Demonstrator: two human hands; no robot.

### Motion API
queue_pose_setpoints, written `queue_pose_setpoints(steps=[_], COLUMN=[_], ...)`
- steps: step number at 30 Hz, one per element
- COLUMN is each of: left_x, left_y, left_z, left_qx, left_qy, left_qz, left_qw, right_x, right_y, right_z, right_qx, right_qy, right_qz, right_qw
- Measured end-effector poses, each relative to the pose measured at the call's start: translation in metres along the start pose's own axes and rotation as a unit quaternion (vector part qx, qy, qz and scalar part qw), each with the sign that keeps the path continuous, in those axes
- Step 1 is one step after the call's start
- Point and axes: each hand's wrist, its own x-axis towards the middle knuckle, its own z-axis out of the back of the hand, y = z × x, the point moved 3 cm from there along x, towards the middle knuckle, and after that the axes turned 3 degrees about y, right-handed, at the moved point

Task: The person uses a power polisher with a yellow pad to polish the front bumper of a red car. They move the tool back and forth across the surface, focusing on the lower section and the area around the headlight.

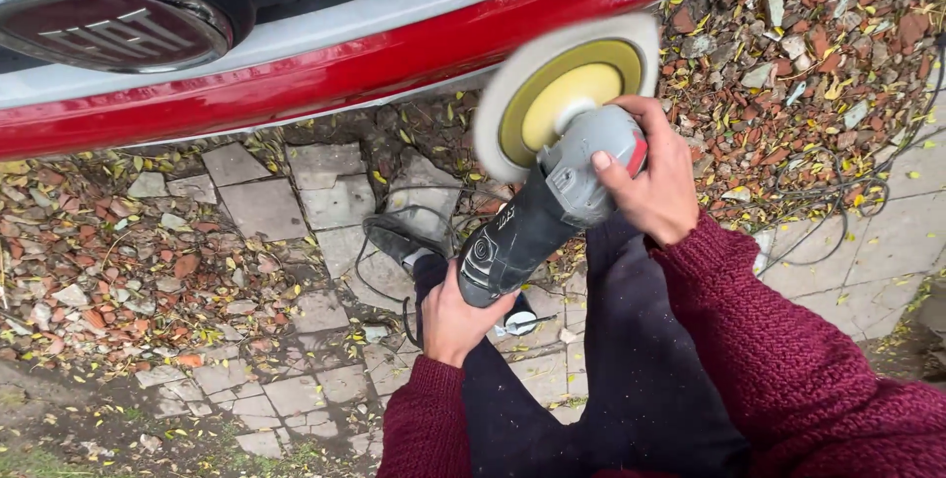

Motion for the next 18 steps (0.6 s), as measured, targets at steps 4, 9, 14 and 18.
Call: queue_pose_setpoints(steps=[4, 9, 14, 18], left_x=[-0.004, -0.033, -0.067, -0.09], left_y=[0.013, 0.057, 0.113, 0.147], left_z=[0.008, 0.046, 0.092, 0.123], left_qx=[-0.015, -0.057, -0.088, -0.09], left_qy=[-0.014, -0.064, -0.147, -0.208], left_qz=[0.013, 0.022, 0.069, 0.091], left_qw=[1.0, 0.996, 0.983, 0.97], right_x=[0.001, 0.006, 0.011, 0.015], right_y=[0.016, 0.072, 0.135, 0.183], right_z=[-0.016, -0.068, -0.143, -0.191], right_qx=[0.004, 0.041, 0.092, 0.114], right_qy=[0.01, 0.06, 0.12, 0.148], right_qz=[0.024, 0.065, 0.13, 0.165], right_qw=[1.0, 0.995, 0.98, 0.968])
